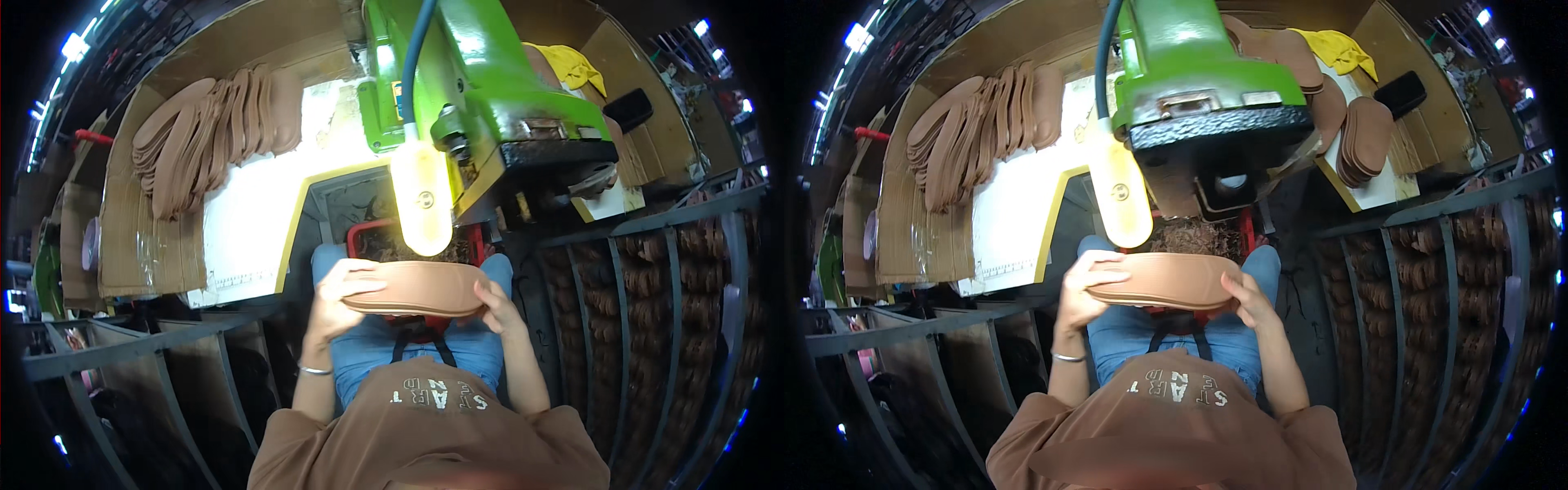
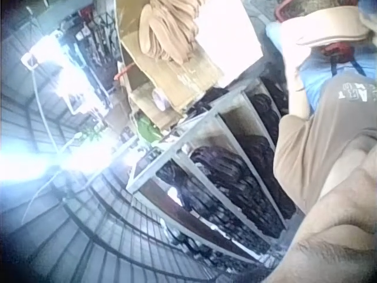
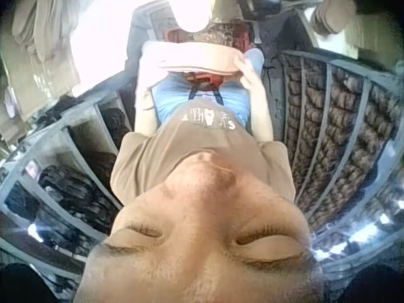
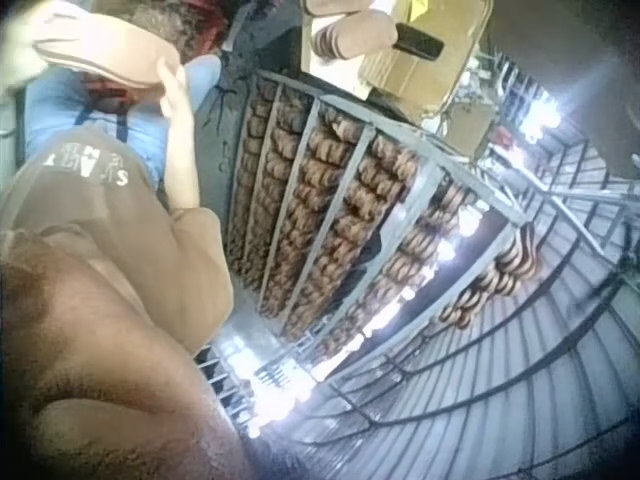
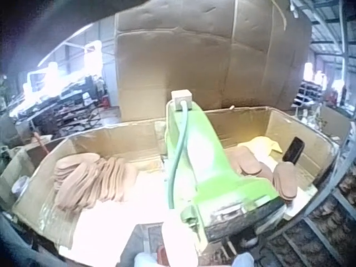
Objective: Operating a specialized manufacturing machine to process shoe insoles/components.
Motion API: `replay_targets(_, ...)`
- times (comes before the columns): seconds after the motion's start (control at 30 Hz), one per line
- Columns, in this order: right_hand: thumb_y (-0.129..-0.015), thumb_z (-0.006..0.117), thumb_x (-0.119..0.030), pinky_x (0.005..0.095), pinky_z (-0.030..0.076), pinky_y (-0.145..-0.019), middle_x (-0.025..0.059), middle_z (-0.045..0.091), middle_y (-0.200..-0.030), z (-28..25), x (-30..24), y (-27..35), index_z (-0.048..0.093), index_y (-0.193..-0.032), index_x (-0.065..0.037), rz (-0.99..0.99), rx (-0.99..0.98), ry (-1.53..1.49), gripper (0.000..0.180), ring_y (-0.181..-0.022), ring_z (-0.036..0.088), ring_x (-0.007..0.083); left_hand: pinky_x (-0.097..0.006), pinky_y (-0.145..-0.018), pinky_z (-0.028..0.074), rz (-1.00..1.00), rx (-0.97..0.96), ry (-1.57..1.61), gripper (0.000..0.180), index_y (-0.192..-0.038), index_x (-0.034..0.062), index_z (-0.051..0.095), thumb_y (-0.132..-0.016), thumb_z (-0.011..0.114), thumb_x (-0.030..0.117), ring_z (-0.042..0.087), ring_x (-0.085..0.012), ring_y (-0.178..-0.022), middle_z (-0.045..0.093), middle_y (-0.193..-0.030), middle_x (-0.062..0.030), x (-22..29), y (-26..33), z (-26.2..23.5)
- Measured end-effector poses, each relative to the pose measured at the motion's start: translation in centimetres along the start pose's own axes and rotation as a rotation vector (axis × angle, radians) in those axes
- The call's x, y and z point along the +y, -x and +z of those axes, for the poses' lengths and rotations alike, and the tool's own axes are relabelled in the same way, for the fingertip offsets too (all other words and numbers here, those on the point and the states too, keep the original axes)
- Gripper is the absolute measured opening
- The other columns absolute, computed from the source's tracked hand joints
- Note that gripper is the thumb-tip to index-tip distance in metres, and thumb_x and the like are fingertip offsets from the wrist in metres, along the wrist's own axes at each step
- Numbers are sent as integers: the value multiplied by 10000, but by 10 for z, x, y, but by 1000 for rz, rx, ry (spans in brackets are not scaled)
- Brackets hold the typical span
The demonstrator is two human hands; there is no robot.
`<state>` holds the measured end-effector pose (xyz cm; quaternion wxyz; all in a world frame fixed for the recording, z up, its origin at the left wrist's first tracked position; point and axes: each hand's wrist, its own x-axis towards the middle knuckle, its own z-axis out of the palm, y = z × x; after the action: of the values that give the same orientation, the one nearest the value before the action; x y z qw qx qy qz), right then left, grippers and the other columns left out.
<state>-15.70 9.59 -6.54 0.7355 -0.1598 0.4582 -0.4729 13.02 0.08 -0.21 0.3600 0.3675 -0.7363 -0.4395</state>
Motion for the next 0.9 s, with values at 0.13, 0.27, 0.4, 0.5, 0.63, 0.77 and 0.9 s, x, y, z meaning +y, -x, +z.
replay_targets(0.13, -763, 646, -27, 357, 552, -674, 126, 605, -1036, -22, 15, 44, 453, -1224, 24, -147, 85, -72, 502, -867, 630, 229, -365, -991, 384, -70, 23, 918, 677, -1228, 37, 454, -616, 742, 49, 473, -279, -1163, 420, -1296, -168, -3, -5, 47)
replay_targets(0.27, -686, 676, 55, 328, 460, -894, 130, 609, -1074, -16, 54, 64, 526, -1154, 44, -323, 240, -153, 492, -994, 592, 236, -344, -1010, 355, -264, 9, 959, 724, -1356, -11, 261, -774, 673, 116, 461, -214, -1167, 446, -1287, -147, 4, -15, 100)
replay_targets(0.4, -673, 719, 24, 311, 483, -831, 111, 620, -1063, -14, 67, 70, 574, -1097, 34, -202, 162, 155, 447, -946, 601, 189, -237, -752, 464, -338, -103, 651, 327, -995, -41, 592, -797, 694, 198, 559, -88, -814, 634, -897, -61, 35, -42, 117)
replay_targets(0.5, -683, 743, -24, 286, 481, -798, 98, 631, -1022, 8, 63, 55, 591, -1058, 43, -234, 136, 206, 410, -909, 598, 160, -212, -626, 464, -347, -61, 520, 256, -933, -26, 639, -825, 672, 204, 547, -54, -704, 636, -788, -25, 47, -71, 107)
replay_targets(0.63, -687, 757, -63, 271, 469, -797, 81, 631, -993, 10, 60, 49, 601, -1035, 53, -240, 85, 254, 398, -899, 582, 142, -202, -656, 465, -216, 58, 397, 216, -974, -50, 635, -815, 660, 95, 559, -62, -716, 643, -822, -34, 38, -60, 99)
replay_targets(0.77, -625, 780, -83, 282, 479, -775, 91, 637, -961, -29, 28, 80, 600, -1011, 76, -196, 103, 313, 454, -854, 590, 142, -217, -693, 472, -285, 174, 590, 238, -994, -55, 628, -793, 671, 65, 578, -85, -761, 644, -853, -49, 44, -52, 102)
replay_targets(0.9, -651, 747, -95, 262, 478, -742, 70, 631, -902, -36, -40, 83, 590, -930, 22, -536, 339, 230, 341, -806, 601, 138, -234, -746, 457, -257, 155, 711, 258, -1005, -49, 612, -787, 658, 82, 551, -91, -806, 624, -892, -51, 44, -53, 100)
